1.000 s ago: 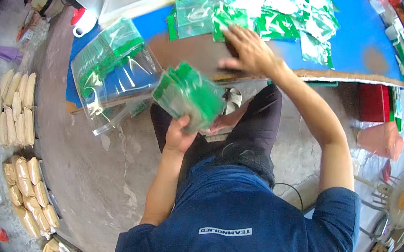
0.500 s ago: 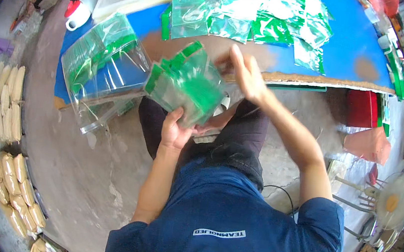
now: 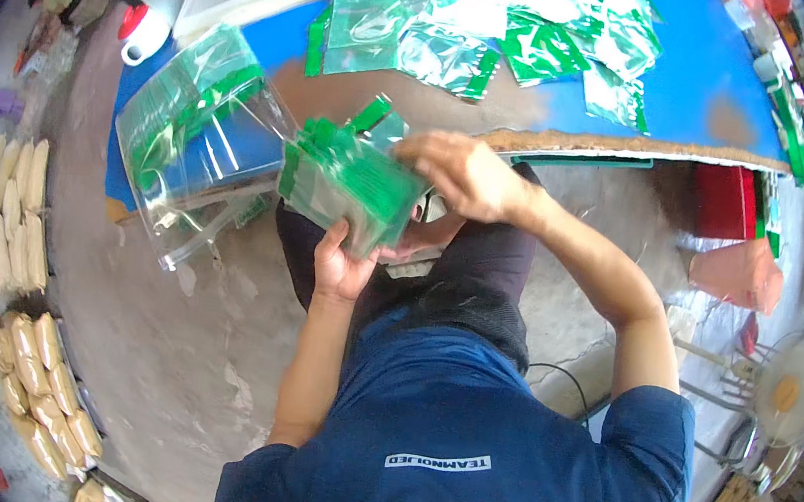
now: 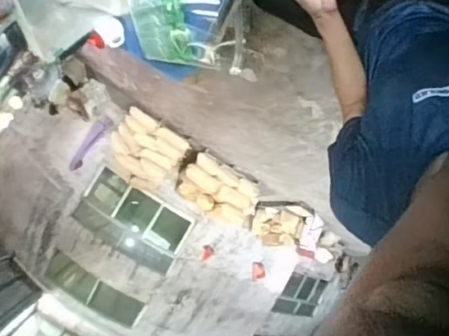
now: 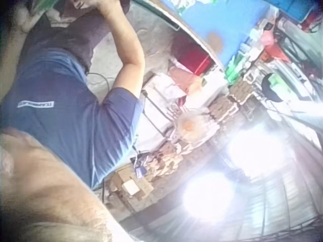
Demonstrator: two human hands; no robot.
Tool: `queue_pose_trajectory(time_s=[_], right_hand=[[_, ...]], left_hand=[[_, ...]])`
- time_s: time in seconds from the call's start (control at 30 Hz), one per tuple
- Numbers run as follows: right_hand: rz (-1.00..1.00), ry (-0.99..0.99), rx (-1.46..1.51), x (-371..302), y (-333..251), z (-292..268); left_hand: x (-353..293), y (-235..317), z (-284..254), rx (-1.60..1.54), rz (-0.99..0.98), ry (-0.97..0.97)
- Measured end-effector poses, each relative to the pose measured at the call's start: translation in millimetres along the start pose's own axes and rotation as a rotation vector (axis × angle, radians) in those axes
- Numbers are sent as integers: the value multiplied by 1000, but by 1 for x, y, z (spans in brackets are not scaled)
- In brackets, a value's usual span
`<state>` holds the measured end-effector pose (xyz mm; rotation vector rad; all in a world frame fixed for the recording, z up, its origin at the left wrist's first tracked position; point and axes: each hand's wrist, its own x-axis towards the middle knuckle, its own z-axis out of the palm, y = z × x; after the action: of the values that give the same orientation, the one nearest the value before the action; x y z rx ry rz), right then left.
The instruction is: Stacking and placing green plastic packets into a larger clear plastic bag.
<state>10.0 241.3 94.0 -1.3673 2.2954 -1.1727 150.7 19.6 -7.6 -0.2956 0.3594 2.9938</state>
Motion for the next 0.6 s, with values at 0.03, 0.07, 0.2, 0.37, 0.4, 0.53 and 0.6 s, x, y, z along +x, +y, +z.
queue_pose_trajectory(time_s=[0.03,0.07,0.2,0.37,0.4,0.53,0.6], right_hand=[[76,77,-105,7,-1,-13],[155,155,-209,16,3,-27],[-52,241,-662,11,46,-29],[49,213,-670,-16,11,-8],[83,215,-664,-17,12,-8],[200,566,-100,2,-17,-27],[-328,274,-380,13,-34,-26]], left_hand=[[0,3,2,11,-11,-4],[0,5,3,34,-49,-25],[-6,8,-11,105,-90,-38],[-25,25,-3,148,-31,-18],[-23,31,1,216,-85,27],[-18,41,26,370,-159,97],[-19,39,34,207,-192,86]])
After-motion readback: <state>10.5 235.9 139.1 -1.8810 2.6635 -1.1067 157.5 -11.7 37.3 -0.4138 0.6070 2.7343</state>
